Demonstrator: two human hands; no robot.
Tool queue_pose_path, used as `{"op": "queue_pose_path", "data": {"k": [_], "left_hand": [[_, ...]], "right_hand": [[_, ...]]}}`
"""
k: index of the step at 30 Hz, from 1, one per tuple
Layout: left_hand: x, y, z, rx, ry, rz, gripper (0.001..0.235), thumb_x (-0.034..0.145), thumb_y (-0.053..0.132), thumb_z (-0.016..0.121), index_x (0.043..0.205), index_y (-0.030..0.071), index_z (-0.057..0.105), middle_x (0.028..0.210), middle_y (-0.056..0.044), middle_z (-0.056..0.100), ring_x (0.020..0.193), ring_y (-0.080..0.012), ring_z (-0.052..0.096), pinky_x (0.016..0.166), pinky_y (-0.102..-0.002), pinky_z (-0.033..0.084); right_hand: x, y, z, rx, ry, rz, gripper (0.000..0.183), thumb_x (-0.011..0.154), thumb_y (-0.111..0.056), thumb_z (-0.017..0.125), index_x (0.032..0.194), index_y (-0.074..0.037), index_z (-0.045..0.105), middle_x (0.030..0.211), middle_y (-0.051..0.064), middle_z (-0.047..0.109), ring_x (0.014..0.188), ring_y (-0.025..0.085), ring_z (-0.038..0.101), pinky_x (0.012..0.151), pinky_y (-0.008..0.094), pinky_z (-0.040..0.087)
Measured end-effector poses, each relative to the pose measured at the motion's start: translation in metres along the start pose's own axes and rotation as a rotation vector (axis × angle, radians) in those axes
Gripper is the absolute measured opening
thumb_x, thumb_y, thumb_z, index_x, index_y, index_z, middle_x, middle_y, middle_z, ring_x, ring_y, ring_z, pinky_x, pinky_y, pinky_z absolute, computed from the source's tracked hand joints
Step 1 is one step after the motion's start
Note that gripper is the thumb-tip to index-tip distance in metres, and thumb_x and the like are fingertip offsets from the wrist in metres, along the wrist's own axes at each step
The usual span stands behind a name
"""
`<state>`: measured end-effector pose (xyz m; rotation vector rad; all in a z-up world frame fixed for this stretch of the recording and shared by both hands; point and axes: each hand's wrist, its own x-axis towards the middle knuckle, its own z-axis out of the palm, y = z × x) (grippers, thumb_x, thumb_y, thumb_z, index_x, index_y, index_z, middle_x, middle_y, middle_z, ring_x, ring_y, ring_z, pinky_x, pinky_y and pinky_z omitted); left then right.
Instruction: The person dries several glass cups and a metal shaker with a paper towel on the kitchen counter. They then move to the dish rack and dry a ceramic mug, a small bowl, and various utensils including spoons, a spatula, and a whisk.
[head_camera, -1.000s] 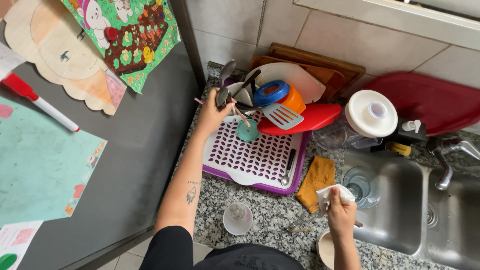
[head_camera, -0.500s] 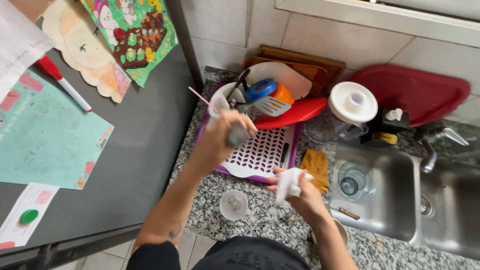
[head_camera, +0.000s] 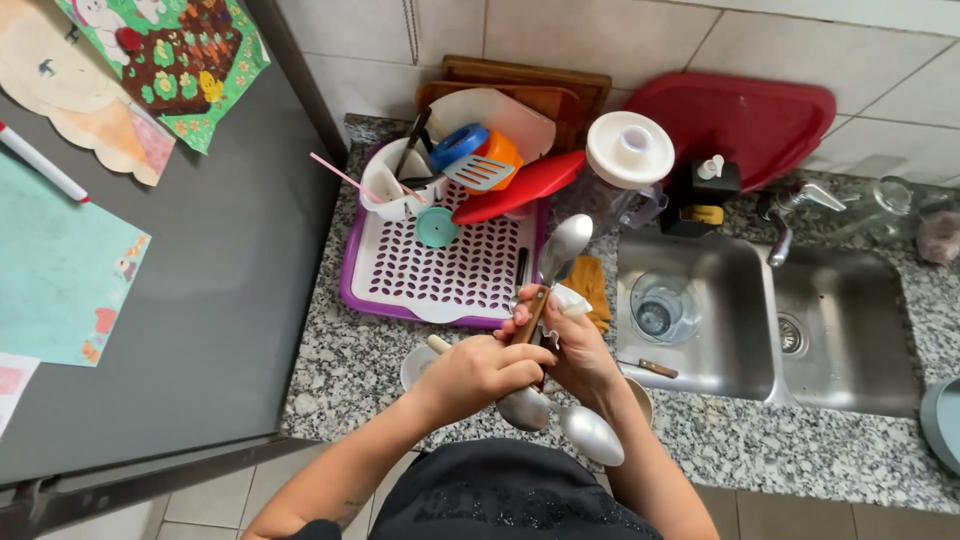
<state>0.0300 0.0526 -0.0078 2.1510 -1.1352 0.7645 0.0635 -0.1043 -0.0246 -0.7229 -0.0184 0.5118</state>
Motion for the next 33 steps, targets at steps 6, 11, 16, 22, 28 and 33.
{"op": "queue_pose_path", "data": {"k": [6,11,16,22,28,33], "left_hand": [[0.019,0.026,-0.045,-0.740,0.066,-0.411,0.022,0.076,0.009,0.072,0.097,0.016,0.069,0.121,-0.007,0.062,0.095,-0.0241,0.066,0.081,-0.034,0.052],[-0.023,0.022,0.010,-0.807,0.380,-1.070,0.048,0.074,0.040,0.070,0.115,0.015,0.064,0.093,0.001,0.059,0.053,-0.0016,0.044,0.050,-0.016,0.040],[-0.004,0.029,0.005,-1.205,0.507,-1.410,0.047,0.067,0.026,0.083,0.103,0.001,0.065,0.076,-0.006,0.057,0.055,-0.0111,0.054,0.045,-0.025,0.051],[-0.037,0.031,-0.004,-1.393,0.373,-1.508,0.028,0.066,0.022,0.074,0.086,0.006,0.064,0.073,-0.005,0.061,0.063,-0.0153,0.054,0.061,-0.026,0.046],[-0.072,0.035,-0.004,-1.698,0.526,-1.421,0.022,0.080,0.026,0.065,0.076,0.005,0.063,0.064,-0.003,0.054,0.058,-0.0119,0.049,0.058,-0.022,0.040],[-0.077,0.035,-0.016,-1.749,0.540,-1.369,0.026,0.084,0.020,0.065,0.068,0.010,0.046,0.048,0.000,0.038,0.052,-0.0150,0.057,0.097,-0.062,0.046]], "right_hand": [[-0.001,-0.014,-0.032,-0.321,0.070,-0.261,0.027,0.099,-0.023,0.042,0.108,0.002,0.048,0.078,0.012,0.052,0.069,0.022,0.060,0.057,0.034,0.055],[-0.022,-0.001,0.001,-0.732,0.016,-0.201,0.023,0.094,-0.022,0.049,0.090,-0.001,0.057,0.060,0.011,0.060,0.048,0.022,0.062,0.038,0.030,0.050],[-0.040,0.012,0.056,-1.404,0.097,0.040,0.038,0.094,-0.042,0.034,0.096,-0.008,0.052,0.060,0.018,0.064,0.065,0.041,0.064,0.061,0.052,0.047],[-0.047,0.014,0.058,-1.642,-0.212,0.204,0.023,0.093,-0.029,0.043,0.078,-0.013,0.048,0.069,0.007,0.065,0.057,0.025,0.058,0.055,0.038,0.041],[-0.031,-0.044,0.085,-1.764,-0.334,0.442,0.036,0.090,-0.050,0.041,0.075,-0.022,0.059,0.073,-0.008,0.070,0.063,0.010,0.063,0.061,0.026,0.044],[0.068,-0.080,0.089,-1.585,-0.401,-0.684,0.013,0.090,-0.005,0.056,0.101,-0.006,0.061,0.100,0.008,0.067,0.090,0.021,0.066,0.078,0.033,0.050]]}}
